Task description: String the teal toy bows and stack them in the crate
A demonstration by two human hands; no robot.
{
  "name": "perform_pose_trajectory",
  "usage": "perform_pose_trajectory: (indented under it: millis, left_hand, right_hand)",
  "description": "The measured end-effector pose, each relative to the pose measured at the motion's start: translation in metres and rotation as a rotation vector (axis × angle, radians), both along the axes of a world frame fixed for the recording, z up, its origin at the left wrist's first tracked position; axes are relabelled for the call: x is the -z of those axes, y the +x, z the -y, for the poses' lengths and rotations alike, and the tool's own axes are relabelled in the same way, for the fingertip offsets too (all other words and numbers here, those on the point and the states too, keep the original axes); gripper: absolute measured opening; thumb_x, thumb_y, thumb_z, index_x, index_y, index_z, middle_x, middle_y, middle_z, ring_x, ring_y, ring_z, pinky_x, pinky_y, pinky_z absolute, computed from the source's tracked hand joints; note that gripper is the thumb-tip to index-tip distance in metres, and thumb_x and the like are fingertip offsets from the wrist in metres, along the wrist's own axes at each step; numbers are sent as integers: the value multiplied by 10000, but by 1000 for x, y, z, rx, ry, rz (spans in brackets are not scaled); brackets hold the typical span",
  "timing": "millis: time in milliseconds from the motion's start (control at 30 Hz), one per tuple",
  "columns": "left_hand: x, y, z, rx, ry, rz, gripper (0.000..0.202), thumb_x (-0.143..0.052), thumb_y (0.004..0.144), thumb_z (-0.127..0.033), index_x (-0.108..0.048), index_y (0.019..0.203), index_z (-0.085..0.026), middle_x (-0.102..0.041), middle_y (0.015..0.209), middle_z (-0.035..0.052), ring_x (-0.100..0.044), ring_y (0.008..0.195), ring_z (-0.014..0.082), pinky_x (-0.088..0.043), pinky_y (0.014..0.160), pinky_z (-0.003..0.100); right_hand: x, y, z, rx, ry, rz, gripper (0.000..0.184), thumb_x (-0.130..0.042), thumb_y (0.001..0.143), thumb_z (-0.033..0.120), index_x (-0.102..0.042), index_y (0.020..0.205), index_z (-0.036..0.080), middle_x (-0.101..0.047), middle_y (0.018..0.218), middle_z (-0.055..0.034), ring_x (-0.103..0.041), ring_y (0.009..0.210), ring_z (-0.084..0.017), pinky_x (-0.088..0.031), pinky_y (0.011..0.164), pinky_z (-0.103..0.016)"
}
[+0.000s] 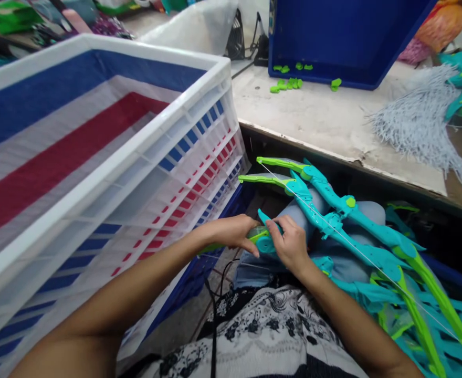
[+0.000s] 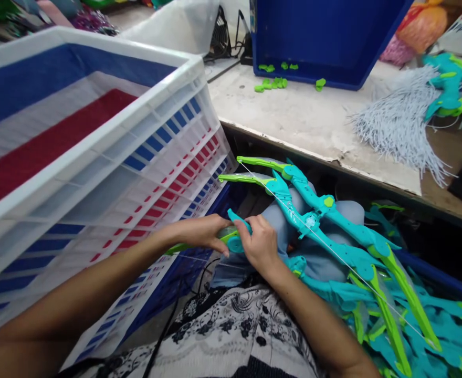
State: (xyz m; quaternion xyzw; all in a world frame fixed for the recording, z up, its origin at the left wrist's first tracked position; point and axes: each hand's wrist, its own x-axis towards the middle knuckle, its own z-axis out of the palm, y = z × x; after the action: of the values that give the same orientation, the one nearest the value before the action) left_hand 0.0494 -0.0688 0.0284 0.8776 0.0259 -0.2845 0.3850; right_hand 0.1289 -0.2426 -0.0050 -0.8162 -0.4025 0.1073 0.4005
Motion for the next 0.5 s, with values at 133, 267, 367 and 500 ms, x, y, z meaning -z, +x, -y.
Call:
perform_pose_trajectory:
  millis: [133,267,367,500]
  left_hand:
    - [-1,9,8,64,-5,67,404,-827,568,-405,-627,848,-192,-547,577,-53,-501,546,145,-382,571,236]
    - [6,12,3,71,-90,140,424,-804,581,-445,-646,881,-191,-620,686,-31,-562,651,168,-423,624,229]
    - [17,13,-15,80,-151,43,473,-747,636,-505,-652,965,-179,-680,814,-3,-605,736,189,-444,658,229]
    - [17,17,-42,83,84,-86,481,-687,680,-545,-662,969,-160,-708,890,61,-639,786,233,-454,664,248]
  right_hand:
    - [7,4,-1,2,24,-13,514,-319,972,514,-569,639,212,-586,630,-41,-554,618,-156,-395,610,-274]
    - [11,-4,0,-28,76,-56,438,-336,981,453,-651,798,210,-656,755,-57,-608,734,-178,-457,685,-289]
    - [10,2,17,-105,137,33,321,-430,954,421,-652,1068,219,-686,977,-81,-611,943,-224,-496,832,-366]
    - [8,59,72,142,5,407,296,-522,908,384,-658,1109,216,-644,1139,-121,-505,1160,-309,-393,999,-513]
